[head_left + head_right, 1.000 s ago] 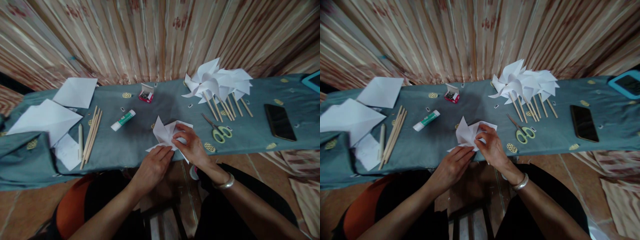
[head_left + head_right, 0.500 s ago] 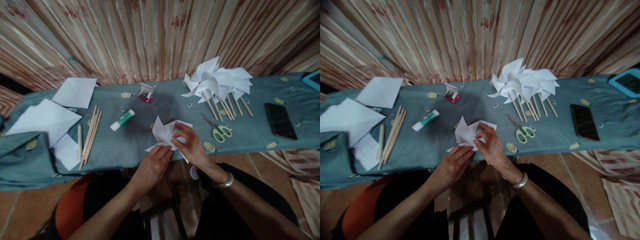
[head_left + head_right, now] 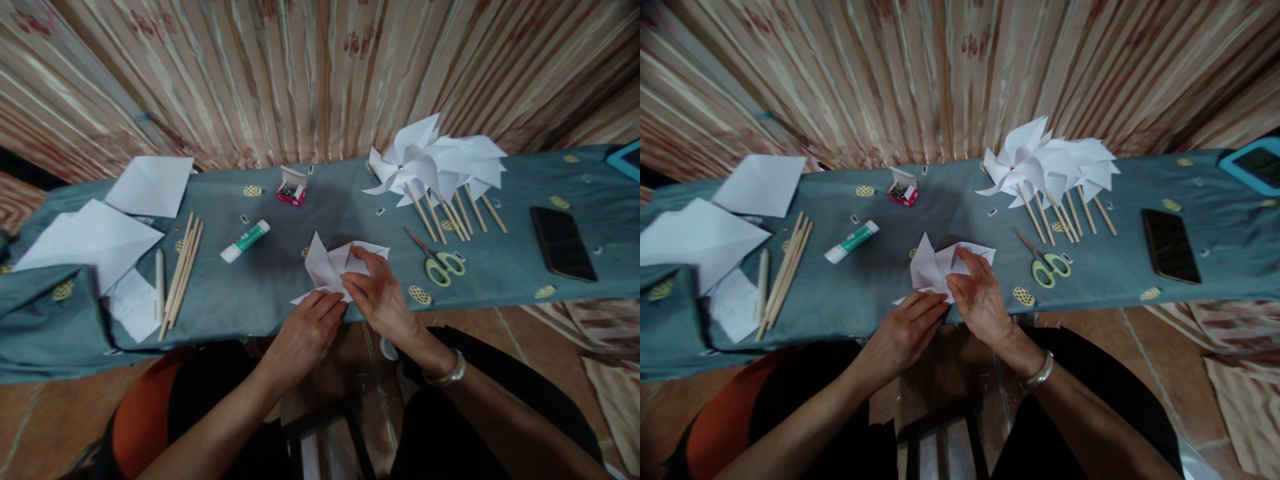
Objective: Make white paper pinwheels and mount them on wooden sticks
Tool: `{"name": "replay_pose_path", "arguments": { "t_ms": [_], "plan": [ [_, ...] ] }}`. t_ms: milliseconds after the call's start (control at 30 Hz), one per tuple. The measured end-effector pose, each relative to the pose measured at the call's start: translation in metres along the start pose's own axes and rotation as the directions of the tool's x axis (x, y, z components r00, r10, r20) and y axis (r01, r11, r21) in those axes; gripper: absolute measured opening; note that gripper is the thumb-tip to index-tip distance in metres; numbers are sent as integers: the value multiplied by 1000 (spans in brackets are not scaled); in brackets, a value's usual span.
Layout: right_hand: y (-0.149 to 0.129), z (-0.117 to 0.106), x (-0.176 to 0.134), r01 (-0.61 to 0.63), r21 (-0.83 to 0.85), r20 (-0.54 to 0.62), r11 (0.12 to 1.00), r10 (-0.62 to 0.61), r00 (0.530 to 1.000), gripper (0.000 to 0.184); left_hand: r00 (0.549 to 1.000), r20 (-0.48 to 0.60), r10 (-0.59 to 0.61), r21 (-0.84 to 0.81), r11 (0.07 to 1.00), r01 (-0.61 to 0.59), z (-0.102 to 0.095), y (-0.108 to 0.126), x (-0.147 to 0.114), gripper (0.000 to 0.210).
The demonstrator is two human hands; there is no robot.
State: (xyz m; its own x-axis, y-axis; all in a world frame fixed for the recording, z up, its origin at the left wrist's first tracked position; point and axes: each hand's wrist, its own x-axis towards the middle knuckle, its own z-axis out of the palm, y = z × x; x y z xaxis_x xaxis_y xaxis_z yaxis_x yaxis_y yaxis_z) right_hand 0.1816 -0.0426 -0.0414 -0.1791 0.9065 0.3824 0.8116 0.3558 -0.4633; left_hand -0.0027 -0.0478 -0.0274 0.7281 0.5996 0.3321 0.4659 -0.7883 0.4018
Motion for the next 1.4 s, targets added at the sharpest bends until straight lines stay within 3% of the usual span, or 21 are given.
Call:
{"name": "replay_pose_path", "arguments": {
  "t_ms": [367,567,933,1167,1400],
  "plan": [
    [-4,3,-9,40,-145,23,989,-37,999,28,1000,3,-23,-7,1000,23,1,1,0,26],
    [-8,2,-11,68,-214,118,974,-44,992,26,999,8,-34,15,999,34,2,1,-1,26],
    [-5,2,-9,112,-170,106,979,-94,990,32,999,18,-47,64,997,46,3,1,1,23],
    [-11,8,-10,205,-181,127,962,-184,975,38,996,64,-62,74,996,57,3,1,2,20],
    [-6,-4,-9,108,-142,103,984,-94,990,36,999,34,-20,92,996,17,5,-3,2,20]
  ]
}}
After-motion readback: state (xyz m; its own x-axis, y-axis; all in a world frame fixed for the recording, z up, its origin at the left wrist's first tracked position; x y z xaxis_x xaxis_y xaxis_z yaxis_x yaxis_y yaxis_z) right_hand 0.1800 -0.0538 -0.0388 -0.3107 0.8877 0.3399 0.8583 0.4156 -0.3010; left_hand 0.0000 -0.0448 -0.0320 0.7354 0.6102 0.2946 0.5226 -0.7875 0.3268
